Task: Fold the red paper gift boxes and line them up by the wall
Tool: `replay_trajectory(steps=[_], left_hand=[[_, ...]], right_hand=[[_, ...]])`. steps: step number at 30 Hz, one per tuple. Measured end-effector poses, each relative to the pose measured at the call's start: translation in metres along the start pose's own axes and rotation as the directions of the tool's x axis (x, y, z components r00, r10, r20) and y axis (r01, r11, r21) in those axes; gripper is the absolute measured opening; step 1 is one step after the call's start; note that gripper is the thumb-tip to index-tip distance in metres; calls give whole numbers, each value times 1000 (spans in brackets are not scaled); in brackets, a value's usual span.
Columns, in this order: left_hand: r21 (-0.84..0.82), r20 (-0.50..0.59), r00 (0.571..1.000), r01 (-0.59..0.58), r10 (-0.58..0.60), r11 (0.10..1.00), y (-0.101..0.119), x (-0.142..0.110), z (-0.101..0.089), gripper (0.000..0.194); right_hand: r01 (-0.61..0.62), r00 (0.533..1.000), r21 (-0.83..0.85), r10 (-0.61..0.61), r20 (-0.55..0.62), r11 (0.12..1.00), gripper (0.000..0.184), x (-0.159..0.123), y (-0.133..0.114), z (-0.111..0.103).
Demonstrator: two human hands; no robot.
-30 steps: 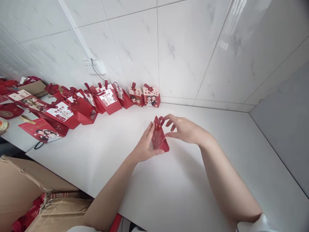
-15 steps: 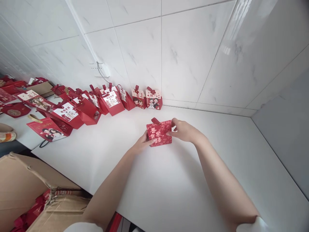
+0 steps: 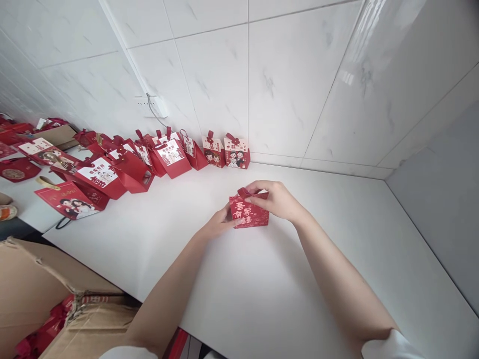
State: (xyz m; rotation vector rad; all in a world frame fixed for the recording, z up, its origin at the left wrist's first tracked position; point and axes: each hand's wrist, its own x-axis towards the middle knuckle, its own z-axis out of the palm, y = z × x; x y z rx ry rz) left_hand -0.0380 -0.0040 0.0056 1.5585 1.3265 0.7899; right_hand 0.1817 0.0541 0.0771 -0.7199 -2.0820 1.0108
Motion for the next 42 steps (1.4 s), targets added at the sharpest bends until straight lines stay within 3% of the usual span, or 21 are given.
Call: replay_trajectory(steps=[9,15,20,23,26,29,31,32,36,42], left_hand=[[-11,-6,1000,13,-13,1000,2,0,2,71],[-7,11,1000,5,-5,1000,2,-1,1,69],[13,0,1000,-7,7,1000,-3,-1,3,66],[42,-85,992,-86,89,995,-2,1,5,73],[188,-259,924,-237,281,953,16,4,3,76],[441,-296,829,-322,475,838,48,8,-4,47],[563,-213,836,-319,506,763,70,9,-11,20],[593,-188,844,-309,502,744,79,10,-14,17],[580,-152,877,-295,457,759,101,13,-22,15],[557,-114,917,-260,383,789,105,19,-26,19]], right_hand=[[-139,989,3,139,-59,990,25,5,0,-2],[-12,997,-47,15,78,999,17,1,5,-11],[15,996,-160,-1,90,987,20,-1,7,-13],[25,997,-208,-9,80,978,19,0,6,-14],[37,997,-254,-20,69,966,19,0,7,-14],[49,998,-281,-34,61,959,19,0,9,-13],[56,998,-291,-41,56,955,19,0,11,-12],[59,997,-296,-45,55,953,19,0,11,-11],[68,997,-295,-55,50,953,19,1,14,-10],[59,998,-275,-52,32,960,15,2,14,-9]])
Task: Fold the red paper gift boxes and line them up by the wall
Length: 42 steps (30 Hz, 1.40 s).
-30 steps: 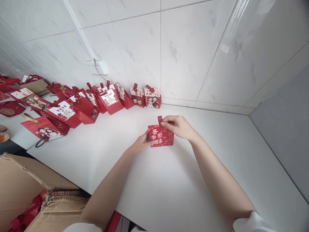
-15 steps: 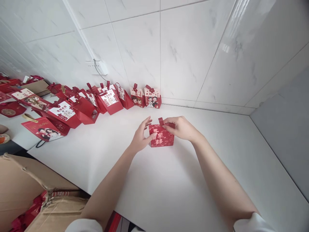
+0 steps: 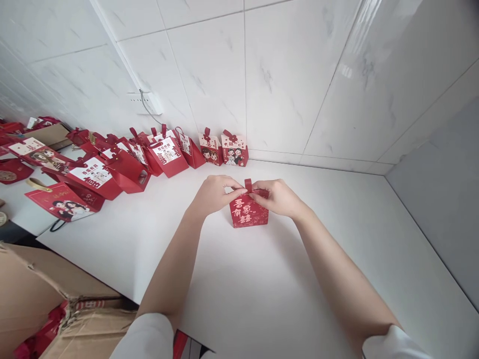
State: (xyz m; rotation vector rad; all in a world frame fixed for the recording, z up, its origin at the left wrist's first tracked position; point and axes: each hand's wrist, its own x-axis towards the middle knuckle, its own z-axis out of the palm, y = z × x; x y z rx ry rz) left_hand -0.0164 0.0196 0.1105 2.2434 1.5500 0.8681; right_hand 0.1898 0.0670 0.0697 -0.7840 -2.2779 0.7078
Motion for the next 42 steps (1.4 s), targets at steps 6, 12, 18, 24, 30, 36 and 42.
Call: replay_trajectory(steps=[6,12,18,24,30,36,42], left_hand=[[43,38,999,-13,12,999,2,1,1,21],[74,23,1000,-13,11,997,2,1,5,21],[65,2,1000,-18,18,998,-2,2,8,19],[56,-2,1000,-24,24,998,-3,2,9,20],[57,3,1000,-29,29,998,-4,3,10,20],[48,-3,998,-61,62,997,-5,4,11,18],[48,8,1000,-26,26,999,-3,2,10,21]], right_hand=[[-6,1000,20,6,3,1000,16,-1,0,1],[1,1000,-39,0,9,999,19,0,2,0],[0,1000,-71,-1,-10,997,16,1,1,2],[16,1000,-131,-19,-24,991,12,1,0,3],[19,998,-215,-33,-61,976,9,3,1,8],[8,993,-226,-34,-113,974,6,4,3,16],[-23,995,-191,4,-98,981,10,4,0,10]])
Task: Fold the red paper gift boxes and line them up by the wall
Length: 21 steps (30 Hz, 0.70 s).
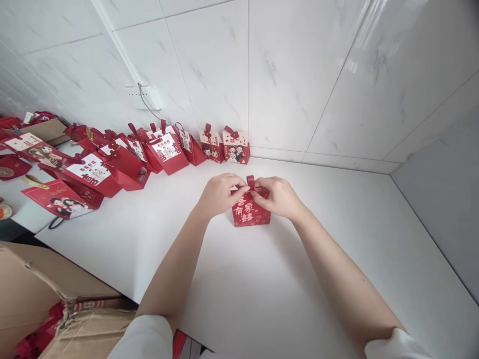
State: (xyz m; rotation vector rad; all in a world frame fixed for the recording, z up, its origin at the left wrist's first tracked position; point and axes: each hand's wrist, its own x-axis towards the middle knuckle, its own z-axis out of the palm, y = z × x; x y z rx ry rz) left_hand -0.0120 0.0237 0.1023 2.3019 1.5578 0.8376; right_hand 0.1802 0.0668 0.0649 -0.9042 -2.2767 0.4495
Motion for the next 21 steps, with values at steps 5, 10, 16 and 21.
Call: replay_trajectory(steps=[5,10,16,21], left_hand=[[-42,51,998,44,-42,998,5,-2,-2,21],[-8,72,997,30,-29,1000,6,-2,0,15],[117,63,998,8,-15,993,5,-2,4,13],[115,69,998,-8,0,993,5,-2,1,17]], right_hand=[[28,991,105,-41,126,994,12,-3,2,-20],[29,990,161,-51,135,986,14,-5,3,-27],[58,993,136,-71,95,989,5,-3,0,-21],[74,994,155,-86,68,985,5,-2,0,-15]])
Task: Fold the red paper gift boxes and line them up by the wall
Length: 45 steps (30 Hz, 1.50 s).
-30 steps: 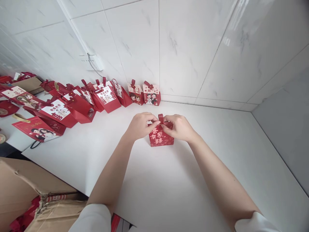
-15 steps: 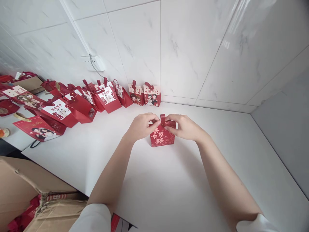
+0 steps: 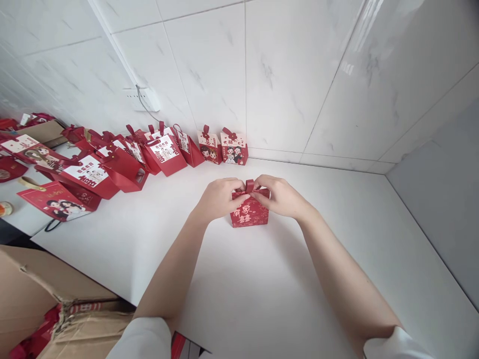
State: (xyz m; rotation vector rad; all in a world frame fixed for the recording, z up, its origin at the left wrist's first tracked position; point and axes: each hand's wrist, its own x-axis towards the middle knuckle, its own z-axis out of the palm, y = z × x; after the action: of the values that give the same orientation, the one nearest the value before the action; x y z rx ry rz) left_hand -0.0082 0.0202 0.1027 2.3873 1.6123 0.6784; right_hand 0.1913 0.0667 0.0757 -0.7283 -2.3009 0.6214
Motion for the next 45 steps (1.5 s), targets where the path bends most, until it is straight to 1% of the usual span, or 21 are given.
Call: replay_trajectory(steps=[4,6,10,14,16,18,23,26,30,34,38,41,45], left_hand=[[-119,17,1000,-24,26,993,1,-1,-7,16],[-179,36,999,-28,35,984,3,-3,-11,17],[-288,123,991,-9,46,957,7,-5,-19,17],[-347,205,978,31,44,937,2,-3,-18,22],[-365,248,968,53,42,929,-2,-3,-18,24],[-362,268,963,67,35,930,-5,-2,-19,24],[-343,238,970,127,-45,931,-7,-2,-20,26],[-353,209,974,161,-90,922,-6,-1,-18,23],[-332,194,978,140,-77,933,-3,-1,-17,18],[-301,212,977,102,-38,948,0,-2,-17,16],[-266,194,980,93,-41,959,3,-3,-16,17],[-255,166,985,90,-48,963,5,-3,-14,16],[-218,111,993,60,-37,974,5,-3,-11,14]], right_hand=[[44,999,-17,-44,2,999,7,0,-5,-3],[48,998,18,-49,36,999,6,-2,-9,-7],[10,990,125,-28,139,992,6,-4,-13,-14],[-30,974,210,-19,228,977,12,-5,-9,-15],[-54,968,245,-10,251,968,14,-4,-8,-14],[-86,970,258,22,243,962,15,-4,-7,-14],[-163,981,219,133,144,962,19,-2,-8,-15],[-154,985,138,141,102,978,19,-1,-6,-14],[-106,987,48,99,123,993,17,-3,-4,-15],[-76,984,71,63,166,995,17,-7,-7,-20],[-66,977,54,54,204,996,15,-8,-12,-24],[-42,983,53,32,183,998,14,-8,-13,-24],[-43,987,-12,44,154,999,13,-7,-13,-21]])
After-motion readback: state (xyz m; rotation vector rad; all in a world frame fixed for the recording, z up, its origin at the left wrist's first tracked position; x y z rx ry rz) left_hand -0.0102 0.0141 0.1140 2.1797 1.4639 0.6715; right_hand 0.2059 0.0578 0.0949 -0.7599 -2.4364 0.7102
